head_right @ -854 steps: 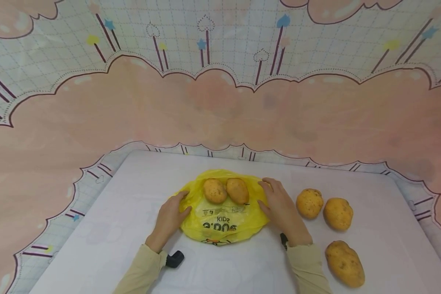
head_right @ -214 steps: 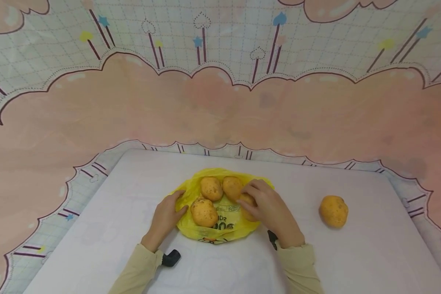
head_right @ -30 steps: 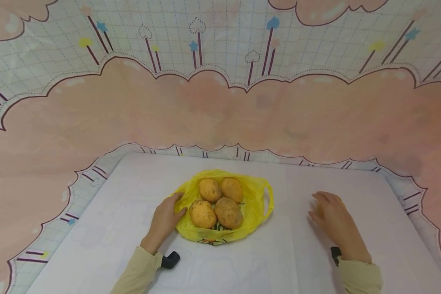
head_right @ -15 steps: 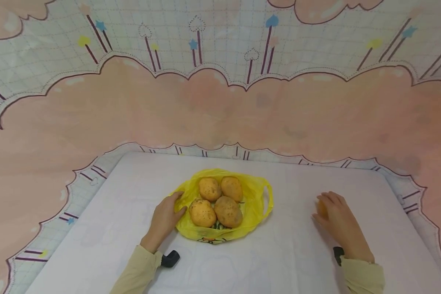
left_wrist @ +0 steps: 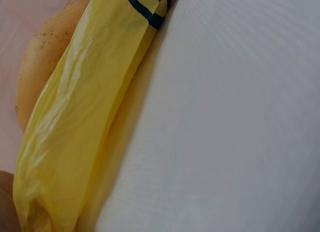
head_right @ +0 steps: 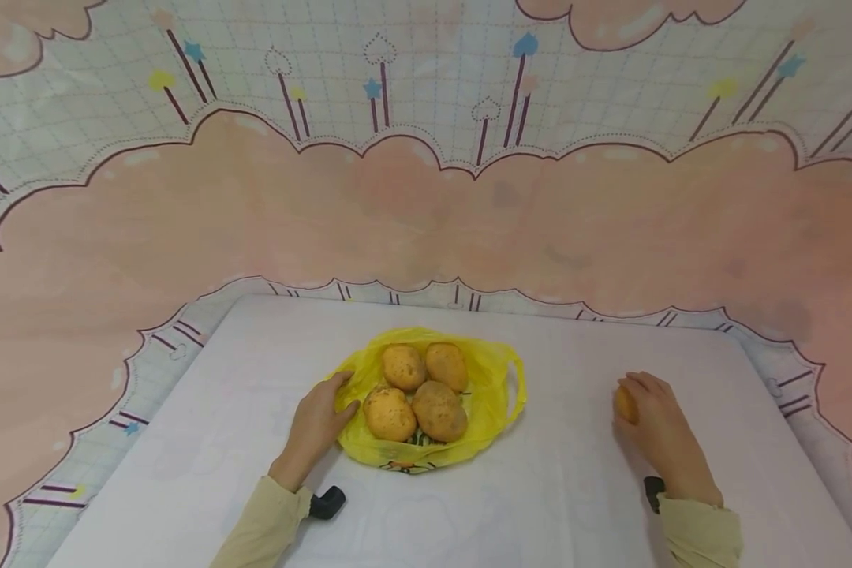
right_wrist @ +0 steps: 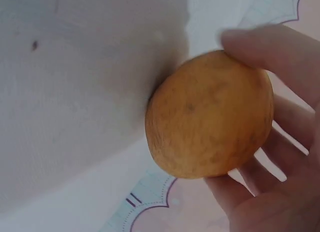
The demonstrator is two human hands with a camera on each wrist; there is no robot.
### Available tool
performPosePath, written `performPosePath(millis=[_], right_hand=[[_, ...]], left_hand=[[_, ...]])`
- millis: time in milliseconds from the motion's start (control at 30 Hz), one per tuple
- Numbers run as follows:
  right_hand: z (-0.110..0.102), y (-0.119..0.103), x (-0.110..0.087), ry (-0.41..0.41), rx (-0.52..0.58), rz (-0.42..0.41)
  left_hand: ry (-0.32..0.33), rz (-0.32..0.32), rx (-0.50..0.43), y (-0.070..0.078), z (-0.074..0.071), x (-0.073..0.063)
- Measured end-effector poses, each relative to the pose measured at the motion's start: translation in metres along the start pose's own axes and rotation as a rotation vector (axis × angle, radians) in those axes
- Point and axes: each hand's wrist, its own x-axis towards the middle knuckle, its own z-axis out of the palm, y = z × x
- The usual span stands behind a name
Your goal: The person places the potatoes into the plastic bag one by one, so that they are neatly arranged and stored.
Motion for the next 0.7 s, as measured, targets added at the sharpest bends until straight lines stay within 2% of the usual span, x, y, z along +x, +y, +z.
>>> performPosePath(millis=[267, 500, 700], right_hand=[[-0.0017, 0.0003, 0.0010, 0.053, 0.013, 0.023], [-0.0018, -0.0018, 0.0015, 0.006, 0.005, 0.083], [-0.0040, -0.0046, 0.0047, 0.001, 0.000, 0.111]], left_hand=[[0.003, 0.003, -0.002, 0.0025, -0.0012, -0.0002], [-0.008, -0.011, -0.001, 0.0026, -0.0007, -0.0007], [-0.004, -0.008, -0.005, 0.0023, -0.0009, -0.0008]])
